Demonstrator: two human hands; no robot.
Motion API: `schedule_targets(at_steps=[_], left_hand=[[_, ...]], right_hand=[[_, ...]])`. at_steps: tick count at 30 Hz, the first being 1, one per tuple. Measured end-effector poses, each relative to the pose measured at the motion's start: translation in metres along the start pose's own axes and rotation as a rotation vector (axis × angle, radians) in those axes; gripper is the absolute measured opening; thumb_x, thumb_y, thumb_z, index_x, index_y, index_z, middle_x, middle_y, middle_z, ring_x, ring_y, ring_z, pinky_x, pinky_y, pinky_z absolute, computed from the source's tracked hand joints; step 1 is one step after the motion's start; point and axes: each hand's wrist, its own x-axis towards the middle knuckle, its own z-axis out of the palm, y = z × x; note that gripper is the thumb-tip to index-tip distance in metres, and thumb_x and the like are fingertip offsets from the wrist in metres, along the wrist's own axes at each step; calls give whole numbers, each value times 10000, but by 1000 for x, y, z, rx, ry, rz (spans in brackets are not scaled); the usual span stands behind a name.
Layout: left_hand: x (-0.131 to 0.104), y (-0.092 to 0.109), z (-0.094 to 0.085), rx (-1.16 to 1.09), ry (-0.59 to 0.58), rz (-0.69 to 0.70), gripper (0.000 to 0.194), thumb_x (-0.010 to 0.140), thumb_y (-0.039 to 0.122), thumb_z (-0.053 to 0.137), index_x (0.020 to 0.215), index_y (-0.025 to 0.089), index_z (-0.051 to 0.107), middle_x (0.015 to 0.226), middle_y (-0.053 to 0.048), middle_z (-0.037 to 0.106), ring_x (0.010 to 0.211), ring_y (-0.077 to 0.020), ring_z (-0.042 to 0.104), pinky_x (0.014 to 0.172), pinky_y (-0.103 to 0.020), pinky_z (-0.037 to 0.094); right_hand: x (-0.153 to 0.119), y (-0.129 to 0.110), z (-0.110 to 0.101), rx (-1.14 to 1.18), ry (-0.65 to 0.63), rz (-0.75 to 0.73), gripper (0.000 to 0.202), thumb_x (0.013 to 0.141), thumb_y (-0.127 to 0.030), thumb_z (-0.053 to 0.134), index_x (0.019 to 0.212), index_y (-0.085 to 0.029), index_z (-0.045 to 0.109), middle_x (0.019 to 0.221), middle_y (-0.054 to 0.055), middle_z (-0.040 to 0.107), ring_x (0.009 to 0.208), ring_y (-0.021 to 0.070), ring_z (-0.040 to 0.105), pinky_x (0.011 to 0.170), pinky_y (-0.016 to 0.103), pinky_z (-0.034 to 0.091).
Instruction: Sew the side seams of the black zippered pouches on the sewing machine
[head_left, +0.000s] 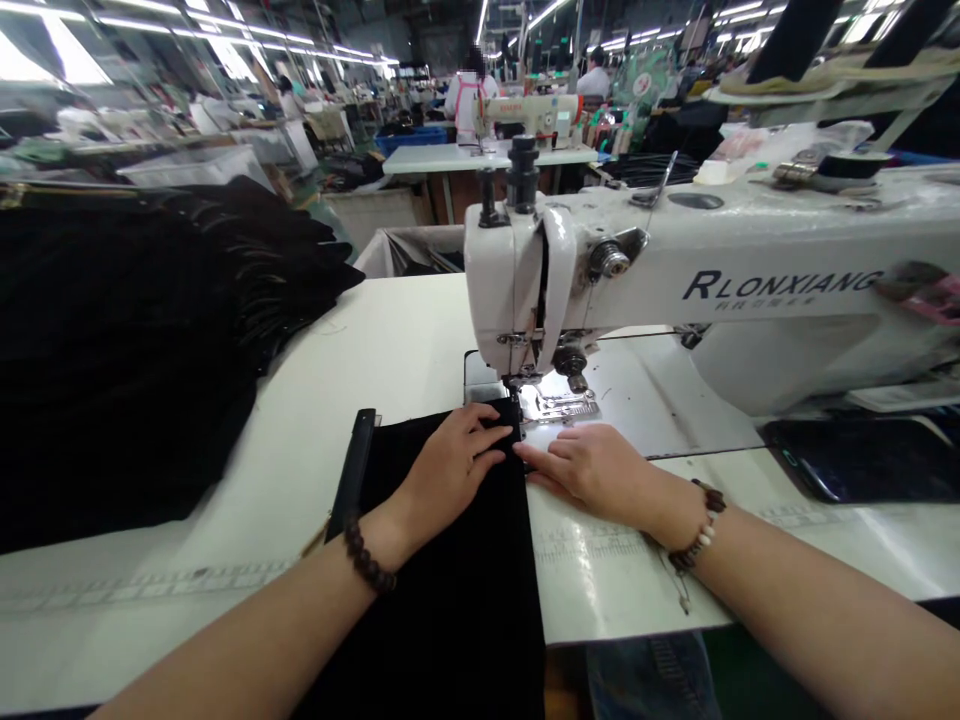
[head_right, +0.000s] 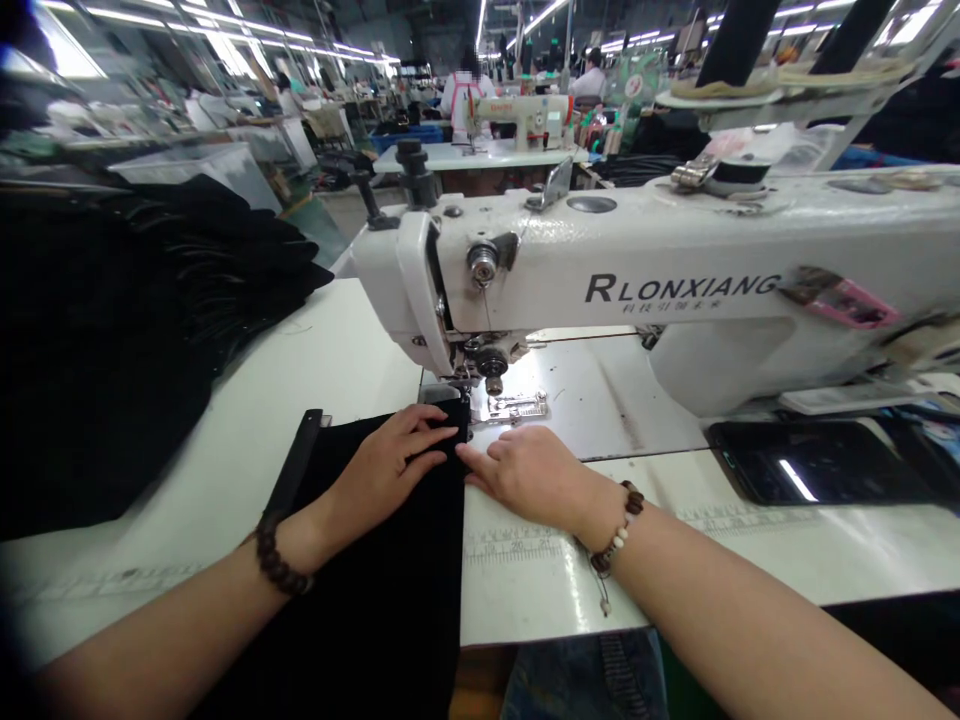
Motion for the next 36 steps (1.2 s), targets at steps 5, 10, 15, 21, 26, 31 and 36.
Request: schedule_targets(at_steps=[5, 10, 15, 21, 26, 31, 36], left_hand=[[-2, 14, 7, 84, -1, 89, 225, 797, 56, 553, 1005, 101, 625, 1080, -79, 608, 928, -204, 515, 841, -378, 474], [-1, 13, 4, 153, -80, 215, 226, 833, 83, 505, 1039, 73, 597, 1120, -95, 602, 859, -213, 501, 779, -396, 486], [-1, 10, 2, 180, -92, 254, 231, 834, 72, 492, 1043, 69, 591, 1132, -98, 597, 861, -215, 501, 777, -394, 482], [10, -1, 3, 199, -95, 254, 252, 811, 89, 545, 1058, 75, 592, 1122, -87, 605, 870, -208, 527, 805, -372, 480], [6, 21, -21, 291, -302, 277, 319, 815, 188, 573, 1101, 45, 564, 1184, -152, 559, 1009, -247, 551, 878, -401, 453], [-56, 70, -34, 285, -534, 453, 668, 687, 409, 657, 1225, 68, 453, 1310, -210, 408, 1160, -362, 438, 876, -532, 428], [-109, 66, -22, 206, -225, 494, 448, 755, 26, 383, 1191, 74, 472, 1261, -138, 498, 1171, -226, 458, 936, -342, 436]], right_hand=[[-2, 2, -3, 37, -70, -13, 297, 920, -295, 377, 1091, -131, 556, 620, 15, 607, 535, 129, 495, 506, 281, 256], [-2, 3, -6, 69, -123, -10, 291, 921, -289, 360, 1068, -138, 561, 635, 28, 620, 546, 130, 500, 509, 277, 254], [-2, 1, -7, 82, -125, 2, 290, 917, -285, 375, 1076, -132, 563, 621, 31, 617, 527, 124, 488, 498, 273, 234], [2, 3, -4, 65, -142, 78, 289, 914, -285, 392, 1111, -149, 554, 625, 32, 622, 524, 118, 494, 487, 267, 204], [2, -9, -21, 56, -234, 196, 269, 893, -236, 428, 1128, -165, 538, 654, 39, 638, 504, 133, 513, 459, 272, 169], [-37, -50, -60, 483, -365, 298, 239, 889, -257, 428, 747, -164, 596, 646, 27, 620, 582, 119, 543, 516, 228, 301], [-83, -93, -55, 931, -488, 425, 226, 849, -237, 458, 668, -163, 573, 620, -12, 567, 555, 86, 477, 514, 191, 320]])
